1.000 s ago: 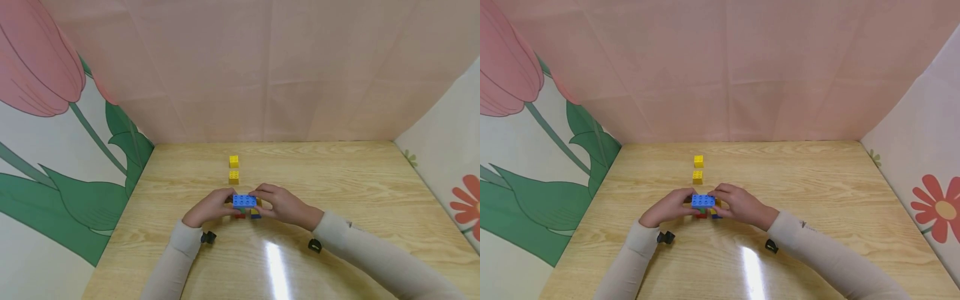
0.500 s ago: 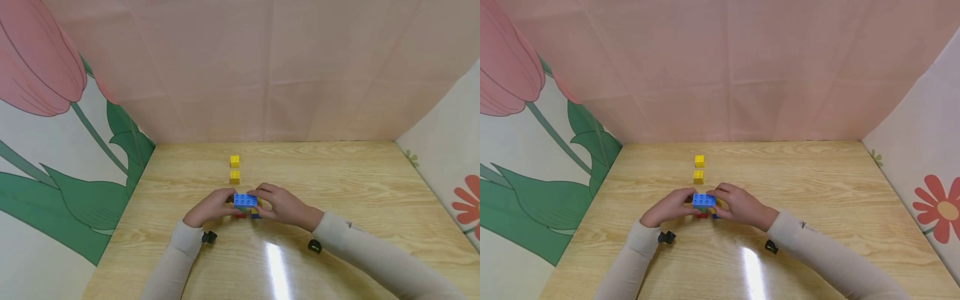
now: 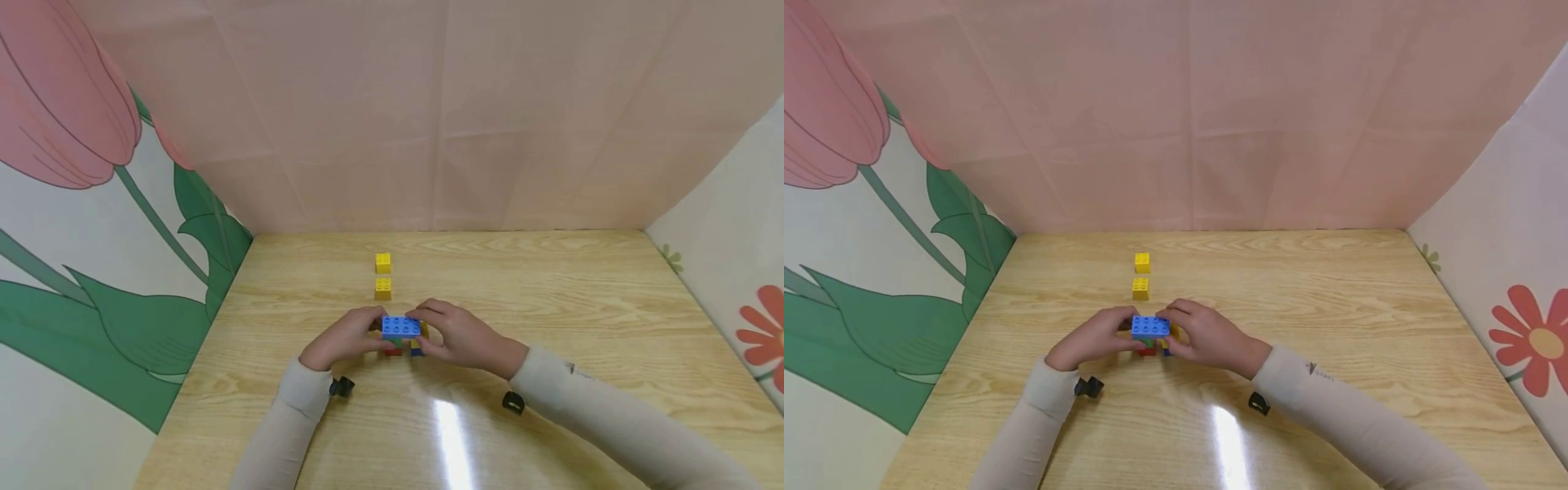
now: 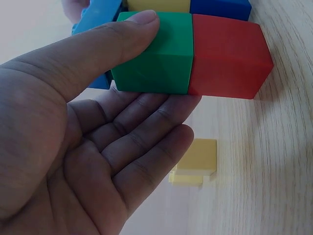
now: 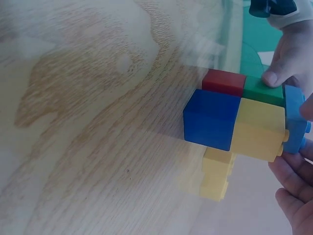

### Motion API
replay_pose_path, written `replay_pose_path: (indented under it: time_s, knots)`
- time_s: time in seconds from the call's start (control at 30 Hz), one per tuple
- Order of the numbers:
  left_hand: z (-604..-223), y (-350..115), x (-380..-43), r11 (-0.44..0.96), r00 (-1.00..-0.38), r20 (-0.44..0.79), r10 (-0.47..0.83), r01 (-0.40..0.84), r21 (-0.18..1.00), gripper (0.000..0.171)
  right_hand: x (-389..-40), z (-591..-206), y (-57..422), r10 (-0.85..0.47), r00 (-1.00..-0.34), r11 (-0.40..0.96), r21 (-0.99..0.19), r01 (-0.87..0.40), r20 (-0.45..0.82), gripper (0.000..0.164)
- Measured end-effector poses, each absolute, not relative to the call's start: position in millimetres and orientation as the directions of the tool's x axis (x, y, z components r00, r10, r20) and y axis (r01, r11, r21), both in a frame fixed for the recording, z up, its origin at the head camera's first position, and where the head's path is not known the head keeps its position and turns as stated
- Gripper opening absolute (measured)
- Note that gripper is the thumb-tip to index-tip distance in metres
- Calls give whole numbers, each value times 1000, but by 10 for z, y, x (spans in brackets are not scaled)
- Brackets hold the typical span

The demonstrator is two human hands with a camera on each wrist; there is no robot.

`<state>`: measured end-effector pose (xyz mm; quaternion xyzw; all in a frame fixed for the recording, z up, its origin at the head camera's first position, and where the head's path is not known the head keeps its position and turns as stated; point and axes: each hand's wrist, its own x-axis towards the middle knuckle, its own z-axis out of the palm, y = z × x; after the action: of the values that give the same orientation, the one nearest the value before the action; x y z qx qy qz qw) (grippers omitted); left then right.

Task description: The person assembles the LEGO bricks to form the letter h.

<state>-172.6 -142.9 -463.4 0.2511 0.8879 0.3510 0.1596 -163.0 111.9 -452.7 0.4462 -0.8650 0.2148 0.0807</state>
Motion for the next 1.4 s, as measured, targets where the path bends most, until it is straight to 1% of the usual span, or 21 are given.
replay_pose_path:
  time_s: [0.2, 0.3, 0.57, 0.83, 1.4]
  knots:
    - [-4628, -1428, -1723, 624, -822, -108, 559, 331, 708, 25, -1643, -4532, 1088, -734, -559, 464, -317, -827, 385, 49]
    - [-4629, -1428, -1724, 627, -821, -106, 561, 337, 702, 25, -1647, -4534, 1075, -735, -554, 456, -319, -831, 391, 50]
    - [-4620, -1423, -1730, 631, -819, -107, 564, 343, 696, 24, -1634, -4521, 1066, -736, -564, 470, -317, -824, 374, 43]
    - [-4622, -1423, -1733, 632, -818, -96, 567, 357, 688, 24, -1631, -4524, 1048, -731, -569, 471, -325, -820, 377, 41]
    - [-4610, -1418, -1719, 641, -823, -103, 559, 350, 683, 23, -1630, -4536, 1047, -713, -601, 484, -367, -794, 360, 37]
